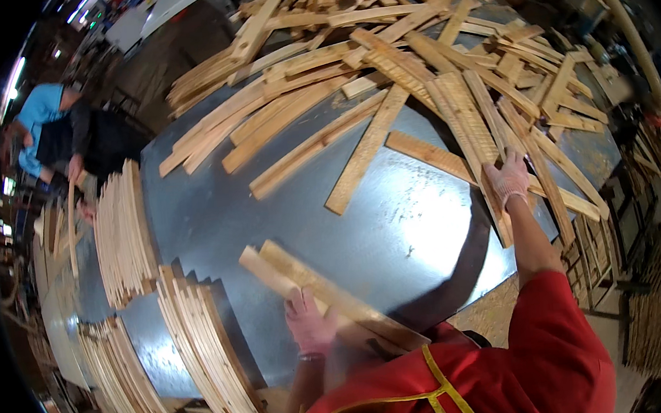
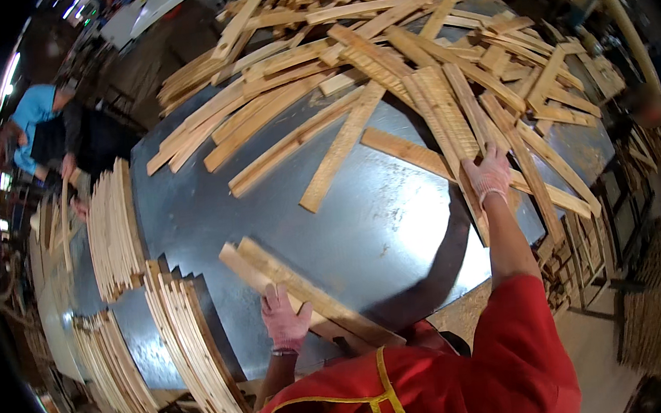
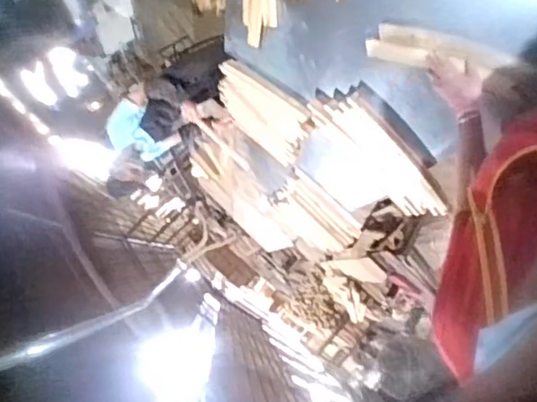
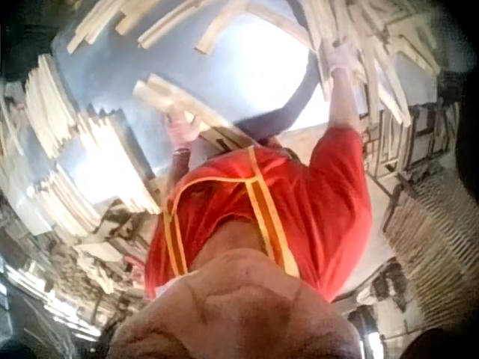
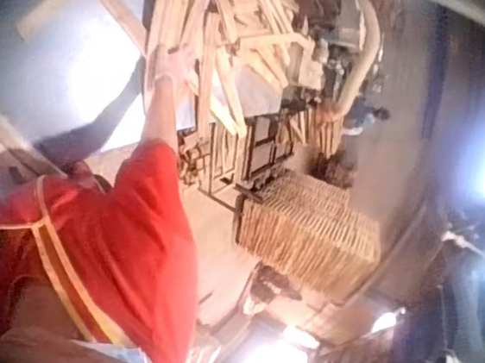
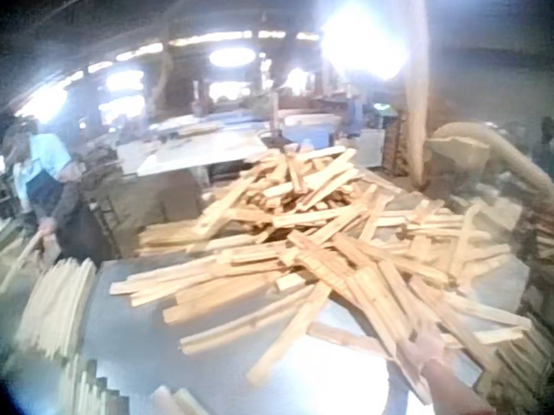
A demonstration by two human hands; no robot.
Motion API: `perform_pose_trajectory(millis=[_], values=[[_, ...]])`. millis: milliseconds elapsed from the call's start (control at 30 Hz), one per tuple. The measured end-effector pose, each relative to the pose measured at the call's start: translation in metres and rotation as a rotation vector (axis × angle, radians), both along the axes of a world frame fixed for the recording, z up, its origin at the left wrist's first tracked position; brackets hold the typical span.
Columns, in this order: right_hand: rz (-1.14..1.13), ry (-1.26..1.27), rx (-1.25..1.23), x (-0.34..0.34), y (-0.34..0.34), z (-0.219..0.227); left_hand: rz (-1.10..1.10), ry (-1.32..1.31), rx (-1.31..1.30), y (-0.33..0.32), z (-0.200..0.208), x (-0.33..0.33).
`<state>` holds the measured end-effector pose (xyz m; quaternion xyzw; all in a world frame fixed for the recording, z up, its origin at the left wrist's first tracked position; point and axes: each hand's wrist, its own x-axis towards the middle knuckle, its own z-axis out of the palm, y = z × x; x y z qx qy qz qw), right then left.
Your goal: The person picks up thin wooden planks from a large pile on a metal table and stacks them into a neat, aligned pile. The person wears pink gloves and a red shirt while performing the repetitive task of sorting and stacking the wood pieces.
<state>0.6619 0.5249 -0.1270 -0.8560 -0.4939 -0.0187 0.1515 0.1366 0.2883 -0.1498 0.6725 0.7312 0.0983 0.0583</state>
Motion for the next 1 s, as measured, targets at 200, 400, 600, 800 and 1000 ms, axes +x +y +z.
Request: perform_pose_trajectory(millis=[200, 400, 600, 800, 1000], values=[[-0.006, 0.792, -0.132, -0.024, -0.032, 0.021, -0.07, -0.053, -0.041, 0.022, 0.01, -0.023], [0.343, 1.007, 0.067, -0.13, -0.091, -0.025, 0.037, -0.185, -0.145, -0.024, 0.008, -0.048], [0.302, 1.053, 0.015, -0.318, -0.22, -0.002, 0.055, -0.248, -0.23, -0.106, 0.038, -0.059], [0.875, 1.268, -0.738, -0.447, -0.331, 0.039, 0.439, -0.927, -0.337, -0.092, 0.044, -0.08], [0.714, 0.956, -0.408, -0.387, -0.267, 0.036, 0.572, -0.208, 0.029, -0.159, 0.02, -0.16]])
